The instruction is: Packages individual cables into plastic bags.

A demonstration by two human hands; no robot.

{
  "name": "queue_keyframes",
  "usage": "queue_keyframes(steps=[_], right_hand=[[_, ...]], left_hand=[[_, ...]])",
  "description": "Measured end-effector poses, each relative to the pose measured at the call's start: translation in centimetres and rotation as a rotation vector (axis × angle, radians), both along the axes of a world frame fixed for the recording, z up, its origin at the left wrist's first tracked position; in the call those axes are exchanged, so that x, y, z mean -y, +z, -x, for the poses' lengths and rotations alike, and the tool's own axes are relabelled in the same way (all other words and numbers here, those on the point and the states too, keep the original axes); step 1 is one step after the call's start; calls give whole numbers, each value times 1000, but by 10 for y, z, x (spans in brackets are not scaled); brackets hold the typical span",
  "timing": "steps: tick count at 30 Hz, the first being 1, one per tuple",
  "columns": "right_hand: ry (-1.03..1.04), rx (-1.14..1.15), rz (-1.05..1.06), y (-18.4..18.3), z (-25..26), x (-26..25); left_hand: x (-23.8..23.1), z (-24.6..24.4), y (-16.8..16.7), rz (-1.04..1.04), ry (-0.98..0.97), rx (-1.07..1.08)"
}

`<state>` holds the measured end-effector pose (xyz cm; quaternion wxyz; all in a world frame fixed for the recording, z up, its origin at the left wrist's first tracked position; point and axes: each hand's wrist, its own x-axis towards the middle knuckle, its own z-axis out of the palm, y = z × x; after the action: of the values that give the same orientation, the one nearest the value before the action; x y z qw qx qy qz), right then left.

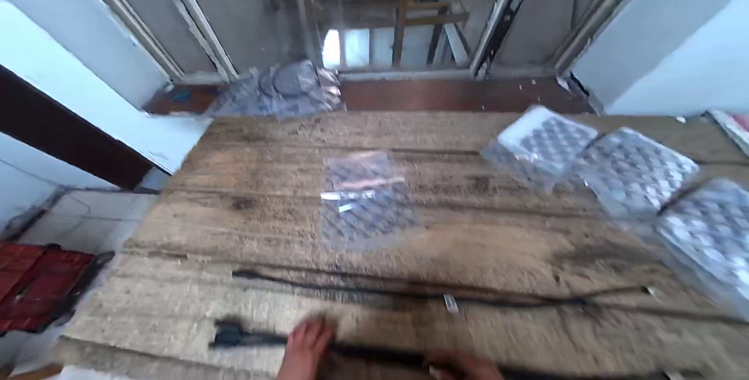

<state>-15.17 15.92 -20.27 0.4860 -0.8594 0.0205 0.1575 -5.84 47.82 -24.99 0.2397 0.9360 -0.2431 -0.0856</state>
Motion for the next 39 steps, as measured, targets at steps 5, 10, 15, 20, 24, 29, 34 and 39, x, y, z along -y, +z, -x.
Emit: queue_keyframes(steps=[5,10,15,20,24,29,34,39], right_hand=[[-108,-296,-216,-8,59,20],[-413,-481,-657,0,88,45],[-840,-287,-864,-6,92,71],[-1195,-162,-929,8,73,68],[-1165,-321,-856,4,71,70],[-1327,86,-951,10,69,94],[-1207,122,-728,15,79,97],[-1192,126,-737,11,99,98]], left_hand=[[3,-5,19,111,-60,116],[1,0,34,189,-150,263],[1,8,57,274,-117,268],[-4,8,61,308,-88,251],[-3,18,66,424,-28,117],[-6,15,50,277,-154,288],[10,18,19,235,-138,307],[34,30,10,115,-93,157]])
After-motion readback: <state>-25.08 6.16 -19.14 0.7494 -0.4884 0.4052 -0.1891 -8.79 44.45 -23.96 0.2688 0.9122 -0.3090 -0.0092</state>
